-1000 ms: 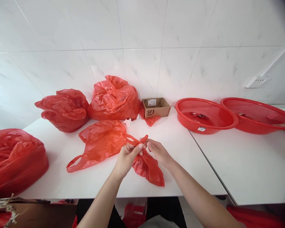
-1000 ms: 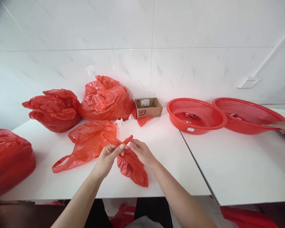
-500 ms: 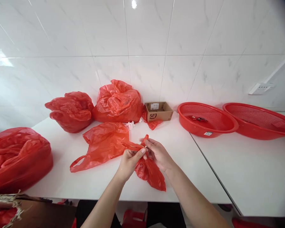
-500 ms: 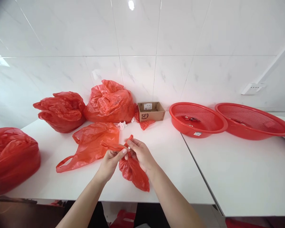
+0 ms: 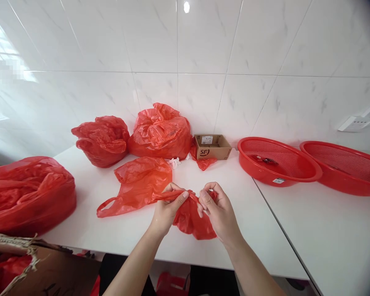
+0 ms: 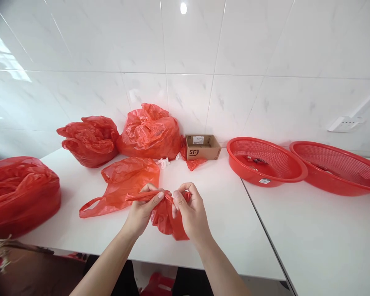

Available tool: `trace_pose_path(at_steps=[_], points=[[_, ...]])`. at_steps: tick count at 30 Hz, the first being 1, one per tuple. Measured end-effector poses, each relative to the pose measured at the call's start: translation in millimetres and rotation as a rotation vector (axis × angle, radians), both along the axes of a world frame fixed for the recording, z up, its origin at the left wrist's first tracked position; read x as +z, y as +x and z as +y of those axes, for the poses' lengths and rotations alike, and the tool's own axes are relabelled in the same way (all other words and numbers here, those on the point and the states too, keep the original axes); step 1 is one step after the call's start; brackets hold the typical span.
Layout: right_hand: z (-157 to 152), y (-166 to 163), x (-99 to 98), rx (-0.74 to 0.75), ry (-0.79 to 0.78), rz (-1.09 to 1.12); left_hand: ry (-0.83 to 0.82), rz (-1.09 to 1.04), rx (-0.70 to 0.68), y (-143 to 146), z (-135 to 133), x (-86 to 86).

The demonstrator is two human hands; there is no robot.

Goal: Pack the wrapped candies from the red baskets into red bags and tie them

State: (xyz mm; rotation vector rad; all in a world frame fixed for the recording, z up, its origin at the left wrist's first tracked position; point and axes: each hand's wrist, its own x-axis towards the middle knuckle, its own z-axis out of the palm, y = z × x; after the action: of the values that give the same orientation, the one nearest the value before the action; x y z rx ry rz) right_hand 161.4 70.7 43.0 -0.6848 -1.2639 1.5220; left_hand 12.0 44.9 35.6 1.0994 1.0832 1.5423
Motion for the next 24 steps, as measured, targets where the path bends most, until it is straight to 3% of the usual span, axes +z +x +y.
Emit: trace_pose_path(at_steps=[4, 6, 8, 12, 15, 18, 24], points=[[1, 8, -6.7, 0.091, -0.164, -0.054, 0.016, 0.057, -0.073, -5, -5, 1.3], [4, 14, -10.0, 0.159, -0.174, -0.133, 0.019, 0.149, -0.113, -6, -8, 0.6], [8, 20, -13.0, 0.172, -0.106, -0.259, 0.035, 0.274, -0.139, -9, -10, 0.7], [17, 27, -13.0, -0.06, 0.235, -0.492, 0.111, 0.442, -0.184, -14, -9, 6.2], [17, 24, -10.0, 0.065, 0.293, -0.487, 0.152, 0.472, -0.203, -16, -7, 11.2], [9, 16, -11.6, 0.162, 0.191, -0.401, 0.202, 0.475, -0.172, -14, -7, 10.3], [-9, -5, -24.8, 0.024, 0.091, -0.259, 0.375, 0.628, 0.087, -4, -7, -7.3]])
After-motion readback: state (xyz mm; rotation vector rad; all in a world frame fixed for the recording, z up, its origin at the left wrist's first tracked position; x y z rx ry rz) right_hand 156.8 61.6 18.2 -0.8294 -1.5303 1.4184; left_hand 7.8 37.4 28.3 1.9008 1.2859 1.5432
